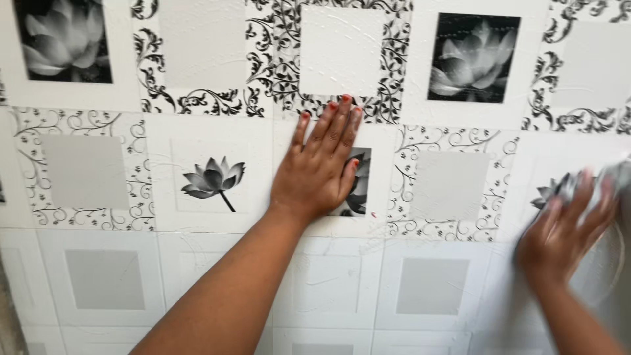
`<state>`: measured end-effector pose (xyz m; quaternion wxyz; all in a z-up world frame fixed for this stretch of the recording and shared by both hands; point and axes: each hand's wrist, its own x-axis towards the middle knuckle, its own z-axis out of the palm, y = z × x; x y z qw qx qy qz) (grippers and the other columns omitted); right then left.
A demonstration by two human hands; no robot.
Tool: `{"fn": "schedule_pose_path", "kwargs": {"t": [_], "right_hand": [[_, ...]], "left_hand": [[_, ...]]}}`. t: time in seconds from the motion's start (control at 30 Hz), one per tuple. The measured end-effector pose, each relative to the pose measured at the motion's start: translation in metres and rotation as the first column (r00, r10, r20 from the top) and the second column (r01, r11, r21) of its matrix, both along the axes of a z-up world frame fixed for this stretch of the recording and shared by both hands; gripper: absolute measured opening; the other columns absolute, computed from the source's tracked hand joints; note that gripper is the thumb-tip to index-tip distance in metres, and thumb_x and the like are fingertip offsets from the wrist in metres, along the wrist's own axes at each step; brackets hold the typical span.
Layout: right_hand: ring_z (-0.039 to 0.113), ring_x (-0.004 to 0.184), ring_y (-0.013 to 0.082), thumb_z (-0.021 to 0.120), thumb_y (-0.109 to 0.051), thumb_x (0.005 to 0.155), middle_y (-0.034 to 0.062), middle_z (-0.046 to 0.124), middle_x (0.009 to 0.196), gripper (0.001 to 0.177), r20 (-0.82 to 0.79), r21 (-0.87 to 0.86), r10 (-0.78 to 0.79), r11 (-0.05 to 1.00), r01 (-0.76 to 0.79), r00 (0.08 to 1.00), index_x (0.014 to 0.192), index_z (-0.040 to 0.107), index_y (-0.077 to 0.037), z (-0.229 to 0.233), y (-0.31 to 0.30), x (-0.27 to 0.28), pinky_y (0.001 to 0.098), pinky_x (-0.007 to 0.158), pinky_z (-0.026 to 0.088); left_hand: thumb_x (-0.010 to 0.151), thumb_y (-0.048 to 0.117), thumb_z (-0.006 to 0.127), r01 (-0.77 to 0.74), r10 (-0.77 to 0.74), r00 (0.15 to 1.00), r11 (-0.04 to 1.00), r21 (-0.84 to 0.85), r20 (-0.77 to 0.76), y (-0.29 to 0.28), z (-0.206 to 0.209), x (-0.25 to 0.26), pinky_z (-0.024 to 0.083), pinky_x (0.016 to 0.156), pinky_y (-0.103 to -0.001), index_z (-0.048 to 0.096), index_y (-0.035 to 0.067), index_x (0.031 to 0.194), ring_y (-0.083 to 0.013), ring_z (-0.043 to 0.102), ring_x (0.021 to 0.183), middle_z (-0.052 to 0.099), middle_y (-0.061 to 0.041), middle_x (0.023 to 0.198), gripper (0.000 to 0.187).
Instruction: The person scrubs patterned wall tiles with a wet cloth, repeatedly dipping the cloth into a metal bowl of water. They wipe the tiles around a pink sink, then rinse the cloth under the tap and wring it out.
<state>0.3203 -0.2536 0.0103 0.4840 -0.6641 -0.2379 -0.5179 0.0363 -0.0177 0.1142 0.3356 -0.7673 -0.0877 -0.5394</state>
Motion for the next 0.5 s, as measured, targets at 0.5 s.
{"fn": "schedule_pose_path", "kwargs": {"t": [0.5], "right_hand": [[0.016,0.157,0.0343,0.051,-0.027,0.108,0.0099,0.024,0.169,0.054,0.419,-0.279,0.124,0.960,-0.002,0.899,0.161,0.040,-0.022,0.095,0.133,-0.103,0.0536,0.128,0.013]], "left_hand": [[0.107,0.036,0.041,0.030,-0.031,0.999,0.998,0.050,0.013,0.009,0.001,-0.005,0.007,0.131,-0.045,0.020,0.012,0.167,-0.0197,0.014,0.161,0.017,-0.007,0.174,0.069]]}}
